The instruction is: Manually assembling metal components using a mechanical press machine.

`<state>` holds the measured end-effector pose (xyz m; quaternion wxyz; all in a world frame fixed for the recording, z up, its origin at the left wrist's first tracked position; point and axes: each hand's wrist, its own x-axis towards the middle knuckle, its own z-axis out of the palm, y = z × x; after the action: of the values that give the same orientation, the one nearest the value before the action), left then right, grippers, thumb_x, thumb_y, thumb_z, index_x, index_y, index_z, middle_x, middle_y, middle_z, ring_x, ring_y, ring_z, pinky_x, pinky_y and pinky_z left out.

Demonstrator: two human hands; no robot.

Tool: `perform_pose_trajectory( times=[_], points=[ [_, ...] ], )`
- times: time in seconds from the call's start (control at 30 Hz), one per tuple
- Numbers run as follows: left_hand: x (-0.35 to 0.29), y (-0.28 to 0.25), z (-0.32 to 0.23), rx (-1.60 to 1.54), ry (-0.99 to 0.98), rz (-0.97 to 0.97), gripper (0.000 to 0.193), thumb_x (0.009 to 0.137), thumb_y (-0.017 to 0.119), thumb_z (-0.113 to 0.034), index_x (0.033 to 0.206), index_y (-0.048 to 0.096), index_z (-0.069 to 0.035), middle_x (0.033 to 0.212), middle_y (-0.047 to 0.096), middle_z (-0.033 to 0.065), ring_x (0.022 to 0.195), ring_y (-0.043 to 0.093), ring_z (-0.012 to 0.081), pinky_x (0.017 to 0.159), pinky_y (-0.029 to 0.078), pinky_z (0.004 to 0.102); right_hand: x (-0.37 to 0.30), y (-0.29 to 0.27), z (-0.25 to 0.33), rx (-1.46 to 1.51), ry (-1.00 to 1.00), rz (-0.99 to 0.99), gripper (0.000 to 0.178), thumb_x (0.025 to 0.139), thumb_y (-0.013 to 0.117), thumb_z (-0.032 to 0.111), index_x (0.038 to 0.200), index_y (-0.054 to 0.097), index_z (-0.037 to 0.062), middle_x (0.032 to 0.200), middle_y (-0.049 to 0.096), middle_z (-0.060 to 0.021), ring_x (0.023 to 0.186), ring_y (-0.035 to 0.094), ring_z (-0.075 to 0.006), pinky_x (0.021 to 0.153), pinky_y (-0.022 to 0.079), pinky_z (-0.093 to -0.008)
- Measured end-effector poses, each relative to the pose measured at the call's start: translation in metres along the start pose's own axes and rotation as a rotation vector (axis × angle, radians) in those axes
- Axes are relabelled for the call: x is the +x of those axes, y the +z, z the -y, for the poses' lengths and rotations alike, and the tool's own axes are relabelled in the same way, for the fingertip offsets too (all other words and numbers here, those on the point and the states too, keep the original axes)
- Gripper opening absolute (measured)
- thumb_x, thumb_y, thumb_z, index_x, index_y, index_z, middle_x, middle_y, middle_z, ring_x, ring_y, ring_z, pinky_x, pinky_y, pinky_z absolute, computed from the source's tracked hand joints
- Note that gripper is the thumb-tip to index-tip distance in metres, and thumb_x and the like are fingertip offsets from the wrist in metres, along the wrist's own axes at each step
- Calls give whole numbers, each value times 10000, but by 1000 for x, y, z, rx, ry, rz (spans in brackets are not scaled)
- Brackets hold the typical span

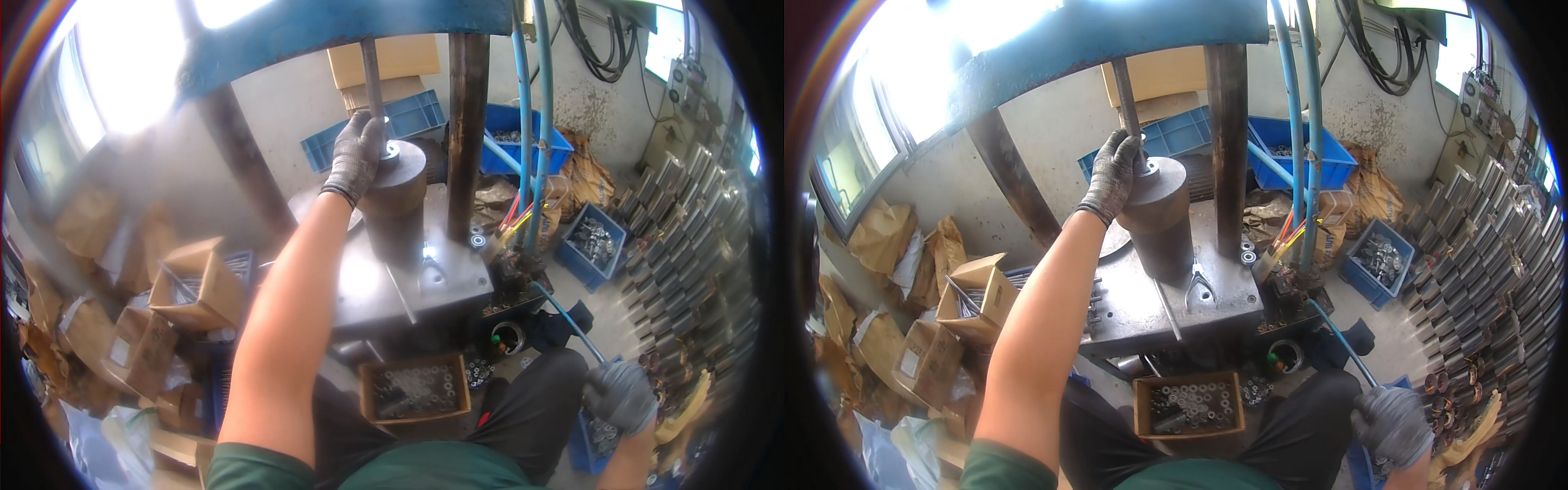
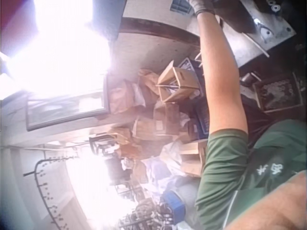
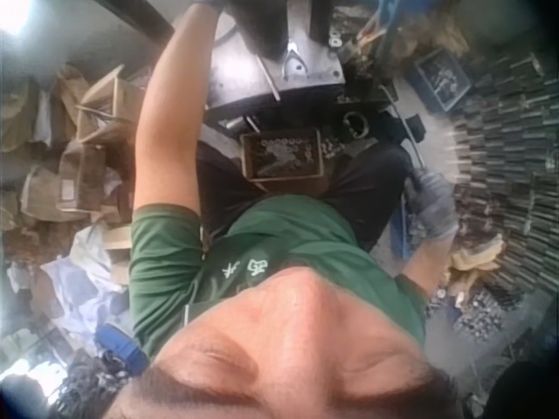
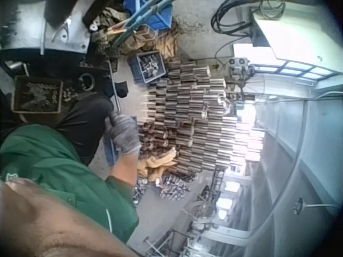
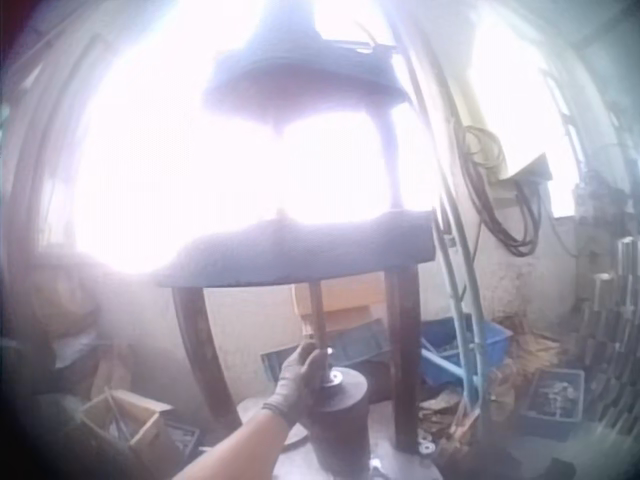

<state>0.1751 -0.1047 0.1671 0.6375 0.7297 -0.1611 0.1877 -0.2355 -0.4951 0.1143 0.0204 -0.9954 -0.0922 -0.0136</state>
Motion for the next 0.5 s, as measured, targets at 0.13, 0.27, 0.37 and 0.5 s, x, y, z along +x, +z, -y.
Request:
perform_pose_trajectory(
  times=[0.13, 0.27, 0.37, 0.5],
  points=[
    [-4, 3, -3, 43, 17, -19, 332, 991, 594, -310, 1143, 676, -26, 854, 679, 83, 805, 632, 163, 788, 529, 340, 9, -4, 2, 102, 39, -139, 161, 800, 719, 194, 904, 752, 76, 784, 694, -149, 732, 689, -364, 686, 552, -469],
    [0, -1, 1, 38, 3, -14, 327, 980, 597, -303, 1121, 679, -20, 859, 683, 84, 811, 638, 167, 794, 529, 339, 2, -3, -7, 70, -71, -143, 203, 789, 706, 140, 981, 734, 80, 825, 703, -149, 738, 691, -370, 675, 547, -471],
    [0, 0, -1, 40, -10, -15, 324, 968, 600, -297, 1110, 679, -16, 864, 684, 88, 809, 641, 171, 794, 529, 337, -3, -3, -11, 4, -105, -7, 201, 795, 705, 127, 989, 734, 80, 825, 705, -146, 746, 695, -367, 679, 550, -470],
    [-5, 3, -9, 50, -2, -15, 318, 960, 597, -288, 1102, 683, -17, 866, 683, 81, 815, 635, 168, 796, 527, 337, 5, -3, -3, 163, -18, -158, 150, 810, 698, 146, 949, 706, 89, 801, 693, -132, 712, 673, -355, 660, 521, -472]
  ],
)
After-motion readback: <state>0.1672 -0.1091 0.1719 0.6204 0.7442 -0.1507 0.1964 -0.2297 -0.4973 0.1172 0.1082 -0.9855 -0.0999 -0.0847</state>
